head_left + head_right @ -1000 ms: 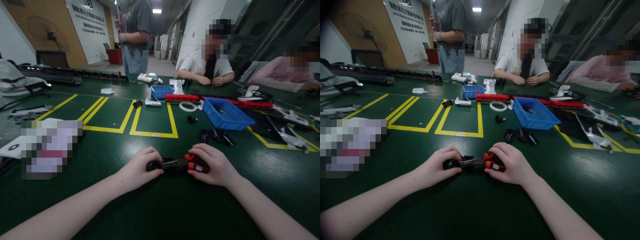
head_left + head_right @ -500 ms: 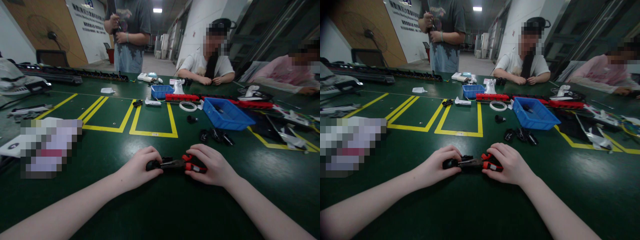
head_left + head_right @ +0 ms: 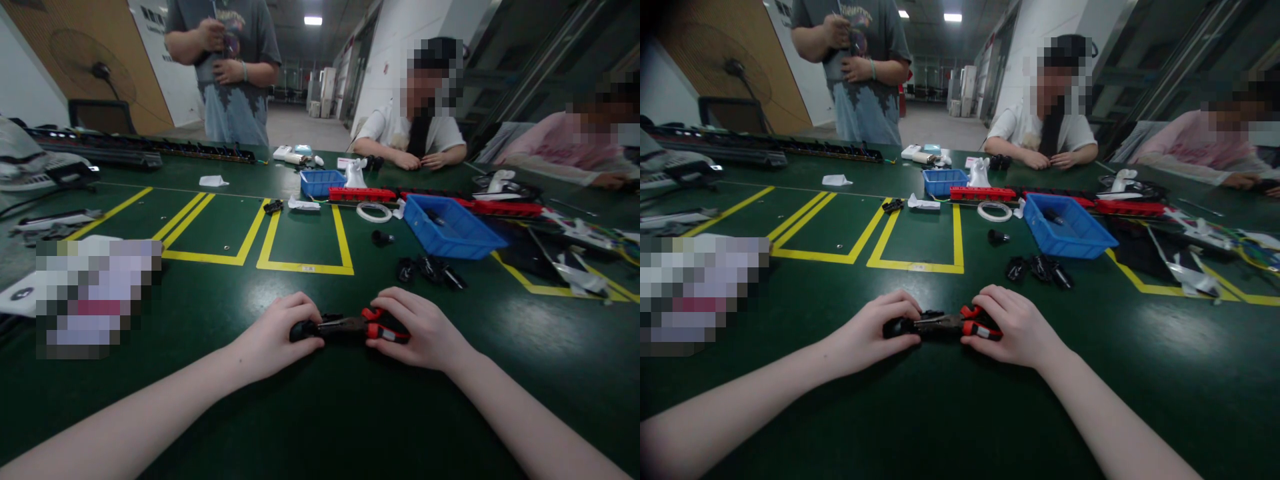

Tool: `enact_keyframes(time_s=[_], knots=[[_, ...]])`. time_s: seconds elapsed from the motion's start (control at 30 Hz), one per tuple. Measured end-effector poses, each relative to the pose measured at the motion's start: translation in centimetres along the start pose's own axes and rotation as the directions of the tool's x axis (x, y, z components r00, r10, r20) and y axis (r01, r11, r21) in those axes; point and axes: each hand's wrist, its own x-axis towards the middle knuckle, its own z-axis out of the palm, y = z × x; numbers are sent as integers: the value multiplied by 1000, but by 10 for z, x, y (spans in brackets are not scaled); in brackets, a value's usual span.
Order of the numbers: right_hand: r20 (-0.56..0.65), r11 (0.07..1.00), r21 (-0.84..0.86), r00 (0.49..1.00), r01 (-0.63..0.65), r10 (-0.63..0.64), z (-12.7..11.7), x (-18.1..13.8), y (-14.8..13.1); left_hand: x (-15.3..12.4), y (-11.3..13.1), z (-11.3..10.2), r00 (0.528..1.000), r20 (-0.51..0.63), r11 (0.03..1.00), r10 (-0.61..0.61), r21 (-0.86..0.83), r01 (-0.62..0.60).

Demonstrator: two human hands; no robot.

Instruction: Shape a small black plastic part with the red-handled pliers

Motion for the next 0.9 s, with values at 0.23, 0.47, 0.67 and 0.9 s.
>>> enact_keyframes(time_s=[0.23, 0.47, 0.67, 0.9], knots=[[-13, 1000, 9, 1000, -6, 6, 1, 0, 1, 0, 1, -2, 1000, 1, 1000, 19, 13, -19], [-17, 1000, -7, 1000, -18, 17, 1, -1, 2, 0, 1, -1, 1000, 3, 1000, 13, 7, -13], [5, 1000, 5, 1000, -14, 14, 0, 1, -1, 1, 2, -2, 1000, 7, 1000, 11, 10, -11], [32, 1000, 14, 999, -24, 23, -7, 6, -6, 1, -2, 0, 1000, 11, 1000, 14, 6, -14]])
